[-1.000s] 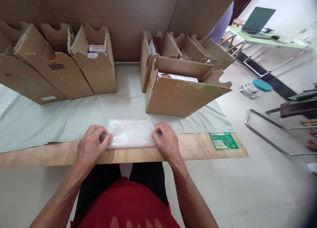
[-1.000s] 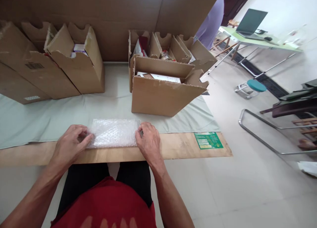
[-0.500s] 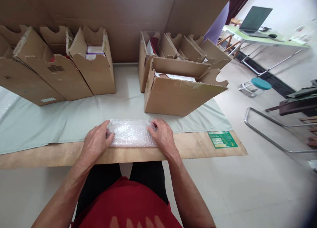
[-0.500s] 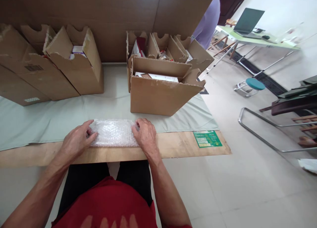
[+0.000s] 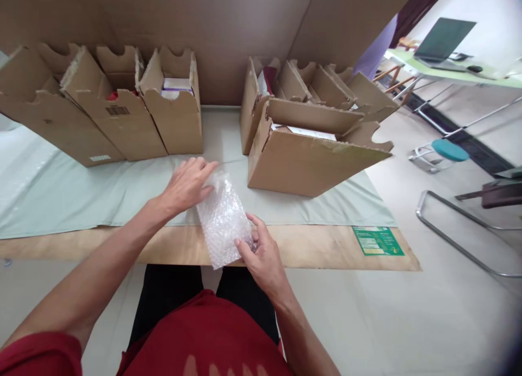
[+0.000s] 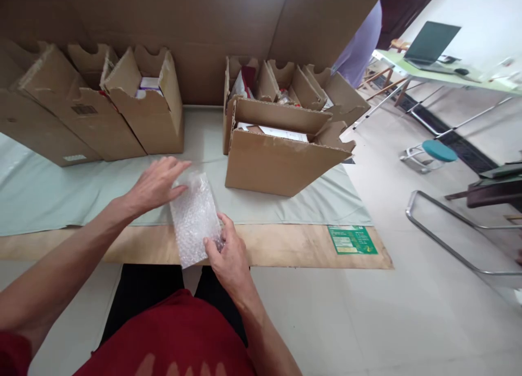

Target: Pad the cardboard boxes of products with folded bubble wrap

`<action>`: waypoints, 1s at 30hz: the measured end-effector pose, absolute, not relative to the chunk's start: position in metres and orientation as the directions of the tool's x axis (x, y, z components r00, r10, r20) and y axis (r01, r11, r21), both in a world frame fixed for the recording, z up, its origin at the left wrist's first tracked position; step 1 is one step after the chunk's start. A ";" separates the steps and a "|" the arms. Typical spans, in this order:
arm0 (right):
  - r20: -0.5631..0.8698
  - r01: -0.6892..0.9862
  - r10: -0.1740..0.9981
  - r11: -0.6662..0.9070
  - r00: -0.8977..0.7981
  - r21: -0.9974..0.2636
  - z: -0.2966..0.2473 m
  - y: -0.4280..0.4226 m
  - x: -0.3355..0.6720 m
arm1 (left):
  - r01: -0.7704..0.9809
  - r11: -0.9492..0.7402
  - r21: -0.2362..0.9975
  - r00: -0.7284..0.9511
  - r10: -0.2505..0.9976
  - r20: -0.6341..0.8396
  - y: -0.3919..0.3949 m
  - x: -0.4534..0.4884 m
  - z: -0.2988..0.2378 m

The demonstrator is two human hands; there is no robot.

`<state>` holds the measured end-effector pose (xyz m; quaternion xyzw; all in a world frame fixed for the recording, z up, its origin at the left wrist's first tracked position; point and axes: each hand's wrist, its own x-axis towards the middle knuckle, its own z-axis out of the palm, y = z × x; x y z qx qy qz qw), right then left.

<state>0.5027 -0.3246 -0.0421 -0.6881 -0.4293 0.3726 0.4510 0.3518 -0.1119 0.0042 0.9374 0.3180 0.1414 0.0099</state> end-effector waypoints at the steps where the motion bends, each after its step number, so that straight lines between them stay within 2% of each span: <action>1: -0.140 0.257 0.921 -0.244 0.364 -0.935 -0.045 -0.323 0.503 | 0.563 -0.814 0.145 0.761 0.579 0.294 -0.119 0.350 0.000; 4: -0.176 0.199 0.918 -0.258 0.355 -0.945 -0.048 -0.321 0.508 | 0.374 -0.873 0.313 0.764 0.481 0.430 -0.164 0.327 -0.013; 6: -0.193 0.148 0.921 -0.254 0.339 -0.956 -0.047 -0.321 0.512 | 0.234 -0.880 0.413 0.831 0.402 0.386 -0.202 0.308 -0.022; 8: -0.228 0.078 0.921 -0.265 0.315 -0.961 -0.045 -0.321 0.514 | 0.190 -0.882 0.432 0.872 0.354 0.339 -0.233 0.296 -0.032; 10: -0.285 -0.005 0.921 -0.294 0.264 -0.956 -0.042 -0.319 0.514 | 0.214 -0.891 0.401 0.864 0.364 0.347 -0.251 0.296 -0.042; 13: -0.346 -0.102 0.923 -0.333 0.169 -0.937 -0.038 -0.319 0.517 | 0.270 -0.887 0.374 0.776 0.430 0.461 -0.255 0.306 -0.055; 15: -0.339 -0.155 0.932 -0.319 0.129 -0.935 -0.035 -0.322 0.521 | 0.259 -0.869 0.421 0.707 0.467 0.531 -0.251 0.312 -0.058; 17: -0.301 -0.185 0.950 -0.281 0.087 -0.942 -0.032 -0.328 0.528 | 0.235 -0.821 0.521 0.639 0.534 0.554 -0.246 0.314 -0.057; 20: -0.220 -0.059 0.974 -0.218 0.045 -0.974 -0.026 -0.335 0.539 | 0.246 -0.715 0.654 0.569 0.652 0.500 -0.239 0.312 -0.050; 22: -0.137 0.177 0.985 -0.153 0.102 -0.972 -0.022 -0.336 0.545 | 0.267 -0.667 0.696 0.565 0.693 0.448 -0.234 0.312 -0.045; 25: 0.038 0.486 0.985 -0.048 0.165 -0.873 -0.021 -0.329 0.546 | 0.304 -0.587 0.751 0.587 0.736 0.337 -0.227 0.314 -0.040; 27: 0.071 0.513 0.988 -0.012 0.141 -0.859 -0.025 -0.320 0.542 | 0.334 -0.498 0.800 0.592 0.772 0.233 -0.222 0.317 -0.038; 30: -0.002 0.445 0.984 -0.081 0.176 -0.892 -0.037 -0.305 0.533 | 0.355 -0.359 0.863 0.579 0.809 0.099 -0.219 0.319 -0.035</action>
